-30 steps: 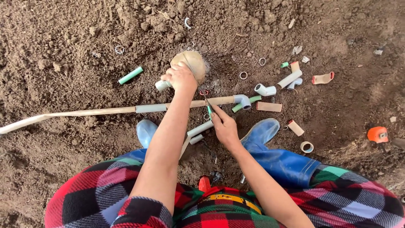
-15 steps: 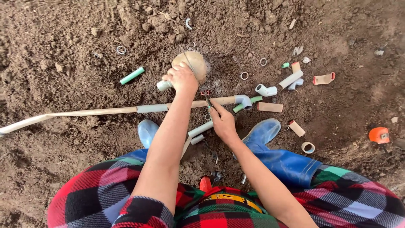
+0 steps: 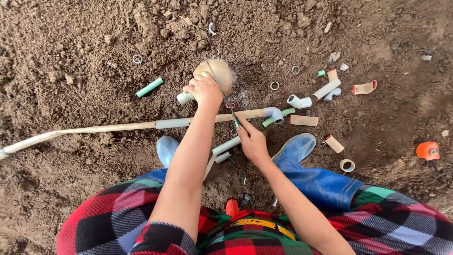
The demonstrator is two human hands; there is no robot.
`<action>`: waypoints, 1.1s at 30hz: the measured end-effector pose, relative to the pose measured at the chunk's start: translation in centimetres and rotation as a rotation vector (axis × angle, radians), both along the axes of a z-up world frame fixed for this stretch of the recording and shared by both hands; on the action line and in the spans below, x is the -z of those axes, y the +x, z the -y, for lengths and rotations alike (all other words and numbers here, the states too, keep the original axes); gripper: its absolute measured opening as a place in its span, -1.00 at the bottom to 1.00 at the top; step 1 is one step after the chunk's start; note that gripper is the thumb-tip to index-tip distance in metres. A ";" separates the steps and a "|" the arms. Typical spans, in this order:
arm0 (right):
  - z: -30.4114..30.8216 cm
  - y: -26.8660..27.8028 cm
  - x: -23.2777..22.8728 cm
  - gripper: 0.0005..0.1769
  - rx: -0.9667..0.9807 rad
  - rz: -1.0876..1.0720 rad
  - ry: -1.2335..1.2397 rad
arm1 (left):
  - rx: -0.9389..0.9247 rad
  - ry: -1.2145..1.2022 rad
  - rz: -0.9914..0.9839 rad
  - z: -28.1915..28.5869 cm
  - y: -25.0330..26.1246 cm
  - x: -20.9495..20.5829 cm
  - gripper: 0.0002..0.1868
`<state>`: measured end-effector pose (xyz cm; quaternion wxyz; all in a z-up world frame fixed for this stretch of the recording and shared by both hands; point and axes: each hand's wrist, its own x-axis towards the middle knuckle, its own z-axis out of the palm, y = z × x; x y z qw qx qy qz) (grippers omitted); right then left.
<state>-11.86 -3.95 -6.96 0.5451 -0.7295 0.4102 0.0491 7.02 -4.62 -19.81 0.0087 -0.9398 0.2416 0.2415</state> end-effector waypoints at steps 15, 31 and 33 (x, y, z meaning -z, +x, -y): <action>-0.2 -1.1 -0.1 -0.49 0.048 -0.105 -0.008 | -0.040 -0.077 0.019 -0.1 -0.2 0.6 -0.74; 0.2 0.7 0.0 -0.49 0.021 -0.079 -0.015 | -0.016 -0.030 -0.006 0.0 -0.1 -0.2 -0.66; 0.3 1.7 0.0 -0.49 -0.001 -0.069 -0.034 | -0.010 -0.019 -0.009 -0.1 0.0 -0.2 -0.68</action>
